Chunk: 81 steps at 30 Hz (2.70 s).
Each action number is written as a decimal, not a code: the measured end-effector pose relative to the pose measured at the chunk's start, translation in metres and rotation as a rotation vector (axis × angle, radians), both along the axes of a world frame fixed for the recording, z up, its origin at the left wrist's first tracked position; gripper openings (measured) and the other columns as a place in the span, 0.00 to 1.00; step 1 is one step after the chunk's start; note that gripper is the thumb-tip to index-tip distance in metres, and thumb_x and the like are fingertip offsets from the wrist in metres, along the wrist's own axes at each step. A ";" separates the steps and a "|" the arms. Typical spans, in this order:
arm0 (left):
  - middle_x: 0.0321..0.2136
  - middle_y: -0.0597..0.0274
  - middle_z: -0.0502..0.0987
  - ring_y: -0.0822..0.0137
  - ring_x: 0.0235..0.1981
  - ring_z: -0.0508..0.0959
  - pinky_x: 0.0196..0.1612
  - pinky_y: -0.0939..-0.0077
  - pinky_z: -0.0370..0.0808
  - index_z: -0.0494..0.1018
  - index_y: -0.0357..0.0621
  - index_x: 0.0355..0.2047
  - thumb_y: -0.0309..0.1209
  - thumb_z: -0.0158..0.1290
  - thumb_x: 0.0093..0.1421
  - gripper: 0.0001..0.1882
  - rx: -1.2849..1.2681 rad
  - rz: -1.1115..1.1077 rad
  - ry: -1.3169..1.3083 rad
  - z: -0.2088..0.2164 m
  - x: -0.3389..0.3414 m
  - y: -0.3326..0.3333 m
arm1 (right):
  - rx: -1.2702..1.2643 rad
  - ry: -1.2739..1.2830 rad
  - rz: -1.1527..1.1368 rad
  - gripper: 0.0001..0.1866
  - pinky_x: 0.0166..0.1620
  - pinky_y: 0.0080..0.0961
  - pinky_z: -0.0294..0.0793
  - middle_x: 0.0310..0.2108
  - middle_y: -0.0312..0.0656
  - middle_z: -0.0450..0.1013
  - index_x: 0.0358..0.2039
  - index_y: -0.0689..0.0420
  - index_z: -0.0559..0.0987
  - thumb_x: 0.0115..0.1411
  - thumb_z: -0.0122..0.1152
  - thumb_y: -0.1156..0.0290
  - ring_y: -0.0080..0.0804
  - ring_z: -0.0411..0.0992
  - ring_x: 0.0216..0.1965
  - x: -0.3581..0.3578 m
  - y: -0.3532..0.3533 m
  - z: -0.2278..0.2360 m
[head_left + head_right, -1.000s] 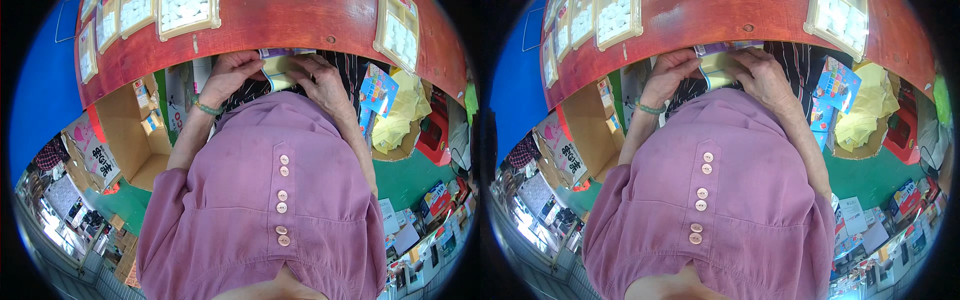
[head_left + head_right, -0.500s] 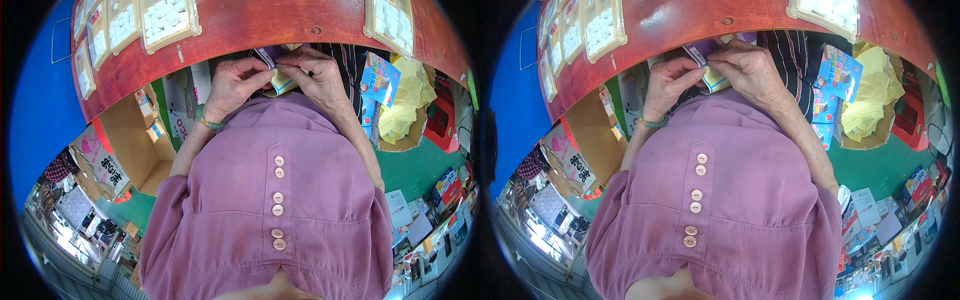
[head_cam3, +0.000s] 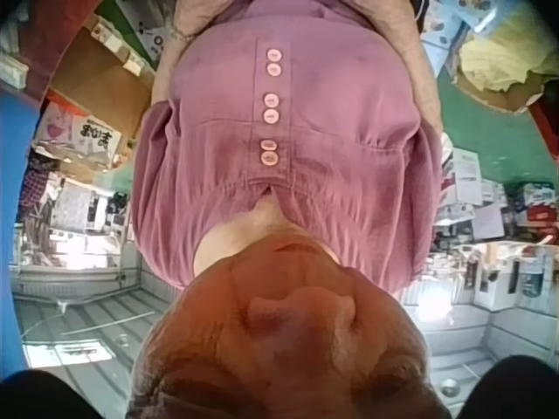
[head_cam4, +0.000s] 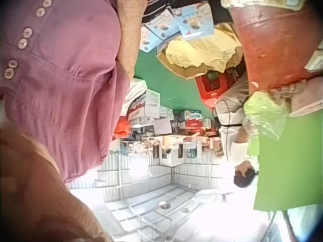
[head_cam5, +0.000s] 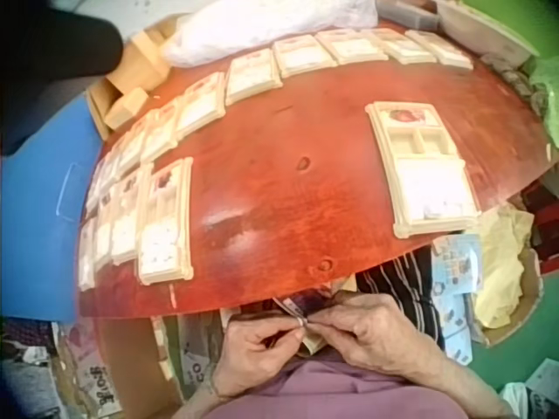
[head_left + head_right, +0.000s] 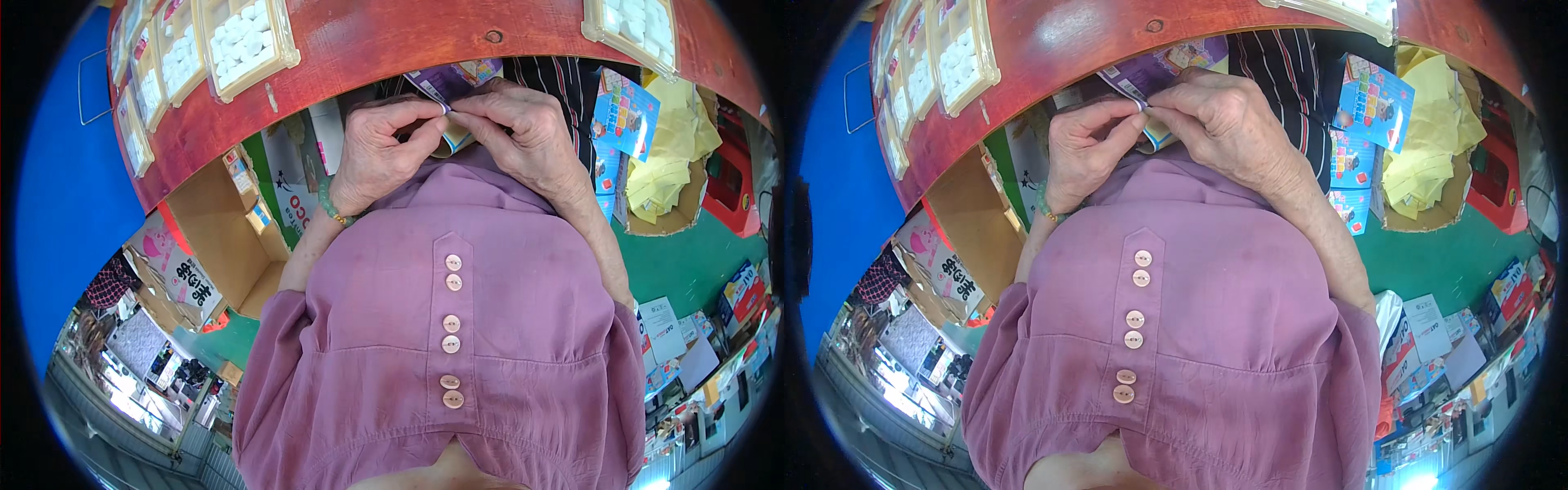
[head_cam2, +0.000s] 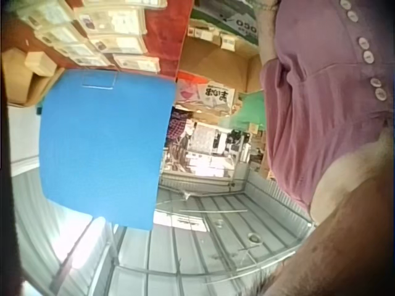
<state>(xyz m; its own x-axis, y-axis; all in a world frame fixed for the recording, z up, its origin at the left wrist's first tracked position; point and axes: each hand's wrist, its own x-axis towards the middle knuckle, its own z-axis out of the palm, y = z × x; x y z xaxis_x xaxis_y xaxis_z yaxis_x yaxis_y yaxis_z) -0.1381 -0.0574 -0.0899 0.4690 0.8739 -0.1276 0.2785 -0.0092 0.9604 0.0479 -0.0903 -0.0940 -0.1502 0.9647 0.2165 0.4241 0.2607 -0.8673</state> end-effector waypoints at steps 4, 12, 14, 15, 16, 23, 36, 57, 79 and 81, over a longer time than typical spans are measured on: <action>0.20 0.60 0.76 0.77 0.19 0.73 0.23 0.83 0.69 0.76 0.33 0.27 0.20 0.55 0.50 0.04 0.148 -0.072 0.043 0.004 0.004 0.004 | 0.021 -0.063 0.016 0.07 0.30 0.25 0.73 0.24 0.44 0.75 0.30 0.63 0.79 0.47 0.63 0.80 0.36 0.75 0.27 0.003 -0.002 0.001; 0.24 0.56 0.78 0.69 0.25 0.78 0.30 0.80 0.73 0.75 0.32 0.28 0.18 0.54 0.50 0.04 0.256 -0.237 0.093 0.007 0.004 0.007 | -0.099 -0.055 0.117 0.07 0.30 0.24 0.74 0.23 0.44 0.75 0.29 0.64 0.79 0.46 0.60 0.82 0.35 0.75 0.26 0.010 -0.003 0.007; 0.24 0.55 0.78 0.68 0.26 0.79 0.30 0.79 0.73 0.75 0.33 0.28 0.18 0.54 0.50 0.04 0.259 -0.266 0.108 0.008 0.004 0.007 | -0.129 -0.036 0.121 0.07 0.30 0.24 0.74 0.23 0.45 0.75 0.29 0.65 0.79 0.46 0.59 0.82 0.35 0.75 0.26 0.011 -0.003 0.006; 0.24 0.55 0.78 0.68 0.26 0.79 0.30 0.79 0.73 0.75 0.33 0.28 0.18 0.54 0.50 0.04 0.258 -0.265 0.108 0.006 0.004 0.007 | -0.129 -0.026 0.115 0.07 0.30 0.23 0.73 0.23 0.44 0.75 0.29 0.65 0.79 0.46 0.59 0.82 0.34 0.75 0.26 0.011 -0.003 0.005; 0.24 0.56 0.78 0.68 0.26 0.78 0.30 0.79 0.73 0.75 0.33 0.28 0.19 0.54 0.50 0.04 0.248 -0.251 0.095 0.004 0.004 0.006 | -0.131 -0.017 0.108 0.07 0.30 0.23 0.73 0.23 0.44 0.75 0.29 0.65 0.79 0.47 0.59 0.82 0.33 0.75 0.26 0.011 -0.003 0.004; 0.26 0.60 0.78 0.74 0.28 0.77 0.33 0.82 0.72 0.76 0.33 0.29 0.20 0.54 0.53 0.03 0.105 -0.203 0.073 0.005 0.003 0.003 | -0.227 0.097 0.070 0.09 0.31 0.21 0.73 0.23 0.43 0.75 0.33 0.63 0.80 0.48 0.58 0.81 0.28 0.75 0.26 0.012 -0.007 -0.001; 0.27 0.59 0.78 0.74 0.28 0.78 0.32 0.82 0.75 0.75 0.32 0.33 0.19 0.53 0.56 0.05 -0.024 -0.233 -0.032 0.005 0.005 0.000 | -0.087 0.166 0.074 0.08 0.31 0.20 0.69 0.25 0.39 0.75 0.31 0.61 0.81 0.48 0.64 0.76 0.24 0.69 0.26 0.008 -0.001 -0.011; 0.20 0.66 0.76 0.78 0.22 0.75 0.25 0.85 0.72 0.76 0.33 0.27 0.32 0.54 0.59 0.12 -0.303 0.048 -0.124 -0.013 0.003 -0.004 | -0.131 0.238 -0.111 0.03 0.36 0.19 0.67 0.26 0.38 0.70 0.29 0.65 0.75 0.55 0.57 0.78 0.26 0.68 0.30 -0.016 -0.002 -0.022; 0.19 0.68 0.75 0.80 0.21 0.71 0.25 0.84 0.66 0.75 0.38 0.26 0.34 0.55 0.57 0.11 -0.064 0.187 0.608 -0.022 -0.060 0.009 | 0.174 0.731 -1.172 0.12 0.49 0.30 0.67 0.40 0.46 0.72 0.41 0.67 0.72 0.62 0.51 0.71 0.34 0.70 0.44 0.148 -0.062 0.018; 0.18 0.66 0.75 0.79 0.20 0.71 0.24 0.83 0.67 0.75 0.37 0.25 0.36 0.56 0.57 0.13 0.251 0.115 0.891 0.010 -0.050 0.004 | 0.145 0.404 -1.211 0.08 0.41 0.22 0.71 0.32 0.44 0.73 0.33 0.66 0.72 0.61 0.53 0.73 0.27 0.72 0.34 0.125 -0.065 0.017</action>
